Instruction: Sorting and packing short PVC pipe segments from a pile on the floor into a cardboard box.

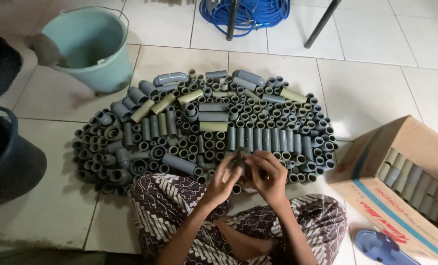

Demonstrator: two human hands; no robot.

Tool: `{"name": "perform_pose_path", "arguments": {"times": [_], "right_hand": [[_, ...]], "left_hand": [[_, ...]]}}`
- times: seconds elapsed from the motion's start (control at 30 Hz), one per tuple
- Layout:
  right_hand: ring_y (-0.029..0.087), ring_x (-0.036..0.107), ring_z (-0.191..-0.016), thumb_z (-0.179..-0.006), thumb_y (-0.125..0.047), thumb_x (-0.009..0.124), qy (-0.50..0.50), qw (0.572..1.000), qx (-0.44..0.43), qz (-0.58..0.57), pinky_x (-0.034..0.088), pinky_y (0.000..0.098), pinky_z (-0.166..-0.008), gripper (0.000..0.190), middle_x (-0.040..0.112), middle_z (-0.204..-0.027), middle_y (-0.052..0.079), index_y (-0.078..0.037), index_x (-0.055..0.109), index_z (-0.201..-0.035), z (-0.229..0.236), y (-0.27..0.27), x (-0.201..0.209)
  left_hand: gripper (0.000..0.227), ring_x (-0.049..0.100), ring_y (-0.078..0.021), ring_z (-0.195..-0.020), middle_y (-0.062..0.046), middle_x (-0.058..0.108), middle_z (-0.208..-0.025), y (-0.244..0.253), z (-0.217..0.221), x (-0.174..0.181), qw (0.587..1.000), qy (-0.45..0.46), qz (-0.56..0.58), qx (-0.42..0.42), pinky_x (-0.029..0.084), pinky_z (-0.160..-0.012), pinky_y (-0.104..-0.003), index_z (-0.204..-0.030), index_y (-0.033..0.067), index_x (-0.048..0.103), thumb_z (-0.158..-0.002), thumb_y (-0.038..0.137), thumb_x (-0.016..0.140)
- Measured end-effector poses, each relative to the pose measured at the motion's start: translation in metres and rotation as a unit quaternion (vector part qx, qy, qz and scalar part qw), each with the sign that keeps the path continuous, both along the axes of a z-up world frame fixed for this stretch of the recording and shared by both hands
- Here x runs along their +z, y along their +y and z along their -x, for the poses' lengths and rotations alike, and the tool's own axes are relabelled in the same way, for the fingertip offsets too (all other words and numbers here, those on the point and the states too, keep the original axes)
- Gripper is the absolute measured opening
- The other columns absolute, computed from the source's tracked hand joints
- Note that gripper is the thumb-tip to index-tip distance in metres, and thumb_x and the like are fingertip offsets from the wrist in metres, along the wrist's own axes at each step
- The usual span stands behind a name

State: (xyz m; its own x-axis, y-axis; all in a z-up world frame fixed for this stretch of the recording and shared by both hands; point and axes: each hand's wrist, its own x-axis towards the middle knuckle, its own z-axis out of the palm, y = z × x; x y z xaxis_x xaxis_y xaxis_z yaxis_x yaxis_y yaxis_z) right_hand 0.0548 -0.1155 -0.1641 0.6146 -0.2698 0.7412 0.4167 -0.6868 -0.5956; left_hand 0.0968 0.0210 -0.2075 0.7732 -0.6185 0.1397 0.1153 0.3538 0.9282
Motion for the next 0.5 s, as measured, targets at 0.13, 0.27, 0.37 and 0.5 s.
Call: {"name": "perform_pose_path", "arguments": {"times": [0.13,0.27,0.37,0.5], "right_hand": [[0.025,0.072,-0.069,-0.088,0.007,0.074,-0.008,0.999,-0.006,-0.031,0.058,0.0357,-0.064,0.009,0.071,-0.080,0.010,0.001,0.080,-0.092,-0.003,0.009,0.002],[0.023,0.070,-0.068,-0.087,0.006,0.073,0.011,1.000,-0.004,-0.009,0.058,0.0335,-0.065,0.010,0.070,-0.082,0.009,-0.001,0.079,-0.089,0.003,0.019,-0.006],[0.026,0.070,-0.067,-0.086,0.006,0.073,0.012,1.000,-0.008,-0.012,0.058,0.0349,-0.063,0.010,0.070,-0.081,0.010,-0.002,0.079,-0.085,0.000,0.015,-0.023],[0.025,0.070,-0.069,-0.090,0.008,0.071,-0.023,0.999,-0.040,-0.029,0.058,0.0344,-0.064,0.010,0.069,-0.082,0.010,0.001,0.078,-0.089,0.001,0.003,-0.013]], "left_hand": [[0.054,0.057,-0.0246,-0.132,-0.017,0.063,-0.139,-0.002,-0.008,-0.015,1.000,-0.017,-0.012,0.013,0.045,-0.112,-0.044,-0.147,0.0047,0.048,-0.099,0.016,0.068],[0.047,0.059,-0.0291,-0.129,-0.020,0.066,-0.131,-0.006,-0.003,-0.040,0.993,-0.033,-0.067,0.090,0.045,-0.109,-0.048,-0.141,0.0019,0.056,-0.109,0.033,0.042],[0.056,0.057,-0.0361,-0.130,-0.027,0.062,-0.133,-0.011,0.012,-0.032,0.987,-0.005,-0.110,0.115,0.041,-0.111,-0.053,-0.143,-0.0027,0.052,-0.110,0.040,0.035],[0.051,0.052,-0.0399,-0.133,-0.023,0.061,-0.129,-0.014,0.021,-0.022,0.988,0.010,-0.134,0.077,0.039,-0.110,-0.053,-0.139,0.0022,0.055,-0.111,0.042,0.038]]}}
